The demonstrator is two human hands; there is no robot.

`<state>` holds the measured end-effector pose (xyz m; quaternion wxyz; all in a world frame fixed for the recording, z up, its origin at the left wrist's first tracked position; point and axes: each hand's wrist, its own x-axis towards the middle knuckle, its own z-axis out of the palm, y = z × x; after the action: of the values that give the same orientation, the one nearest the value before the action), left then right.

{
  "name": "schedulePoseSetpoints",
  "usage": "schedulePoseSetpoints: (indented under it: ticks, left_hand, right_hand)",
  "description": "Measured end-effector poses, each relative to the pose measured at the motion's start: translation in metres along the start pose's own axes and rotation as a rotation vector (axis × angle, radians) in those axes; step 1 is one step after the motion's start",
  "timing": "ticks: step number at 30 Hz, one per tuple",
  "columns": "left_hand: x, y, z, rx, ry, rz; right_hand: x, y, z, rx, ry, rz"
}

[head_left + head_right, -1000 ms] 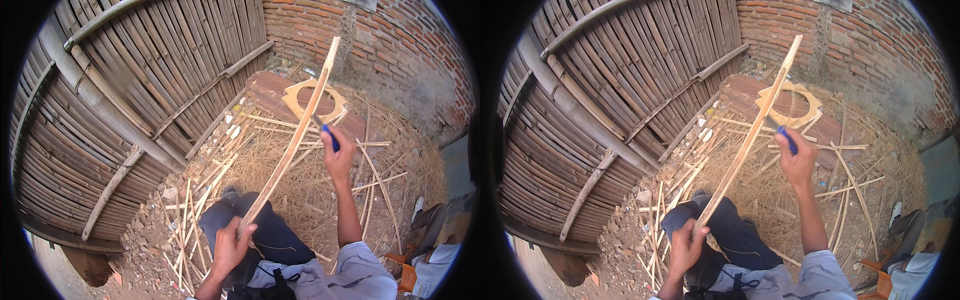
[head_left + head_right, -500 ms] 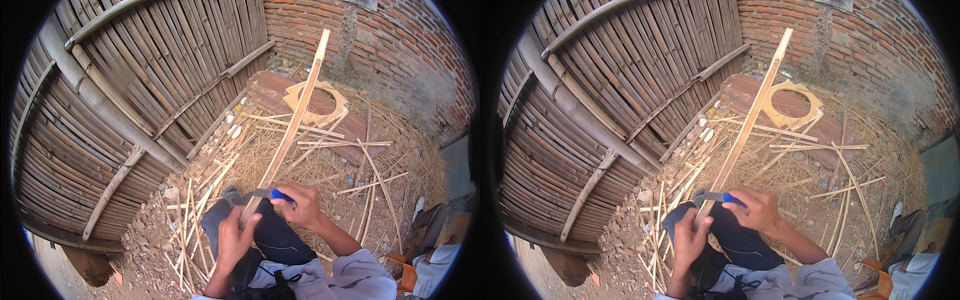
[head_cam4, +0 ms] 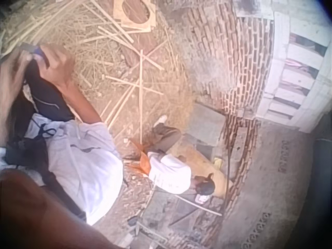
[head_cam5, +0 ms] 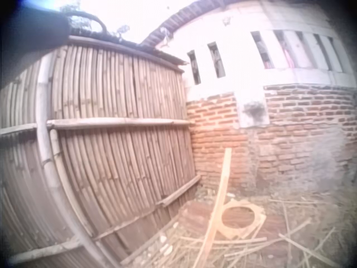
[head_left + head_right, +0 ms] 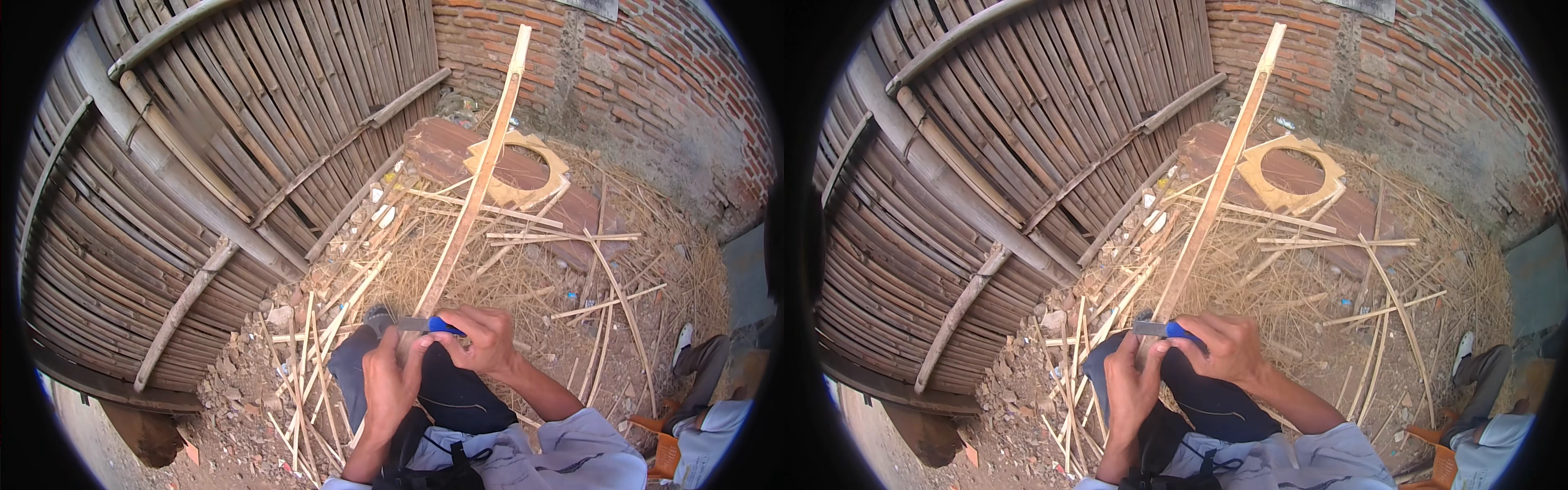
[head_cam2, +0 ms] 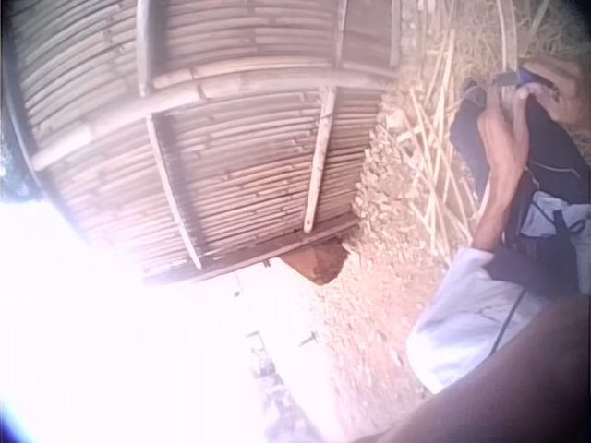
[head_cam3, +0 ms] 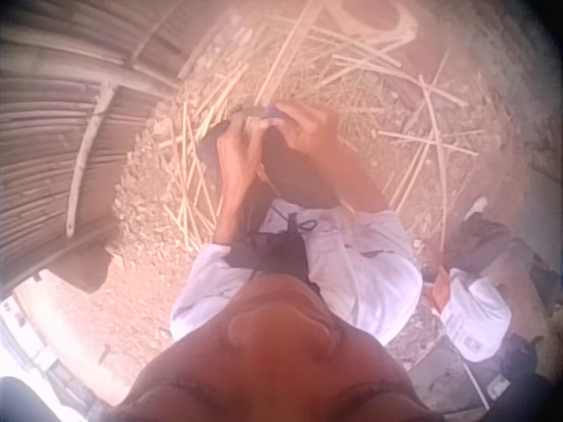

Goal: The person sits on the ground and uses a knife to shave a long, thin strip of bamboo. They hold the bamboo with their left hand and scrape the surface with the knife in their right hand, creating fine shavings that fall to the ground.

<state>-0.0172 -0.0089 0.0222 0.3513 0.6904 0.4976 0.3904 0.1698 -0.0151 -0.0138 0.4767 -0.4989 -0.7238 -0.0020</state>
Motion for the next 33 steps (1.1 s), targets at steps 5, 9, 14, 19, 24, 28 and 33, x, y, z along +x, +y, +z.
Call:
schedulePoseSetpoints:
  ticks: [5,9,14,19,24,28,33]
  left_hand:
    - [-0.013,-0.008,-0.005,0.049,-0.060,-0.094]
    - [-0.056,-0.027,-0.026,0.072,-0.180,-0.160]
    - [-0.054,-0.035,-0.039,0.084,-0.168,-0.239]
    - [-0.029,-0.031,-0.025,0.035,-0.143,-0.192]
    - [-0.011,-0.007,-0.011,-0.061,-0.118,-0.096]
    - [-0.005,0.000,-0.002,-0.108,-0.059,-0.012]
    - [0.000,0.001,0.001,-0.100,-0.077,-0.001]
  right_hand:
    - [0.009,0.033,-0.008,-0.122,0.194,0.105]
    - [0.049,0.135,-0.088,-0.237,0.510,0.486]
    - [0.045,0.129,-0.105,-0.143,0.519,0.399]
    - [0.000,0.048,-0.023,0.065,0.136,0.170]
    - [-0.015,0.006,-0.001,0.095,0.032,0.131]
    - [-0.012,-0.001,0.004,0.116,0.044,0.072]
    - [-0.011,-0.002,0.006,0.124,0.054,0.052]
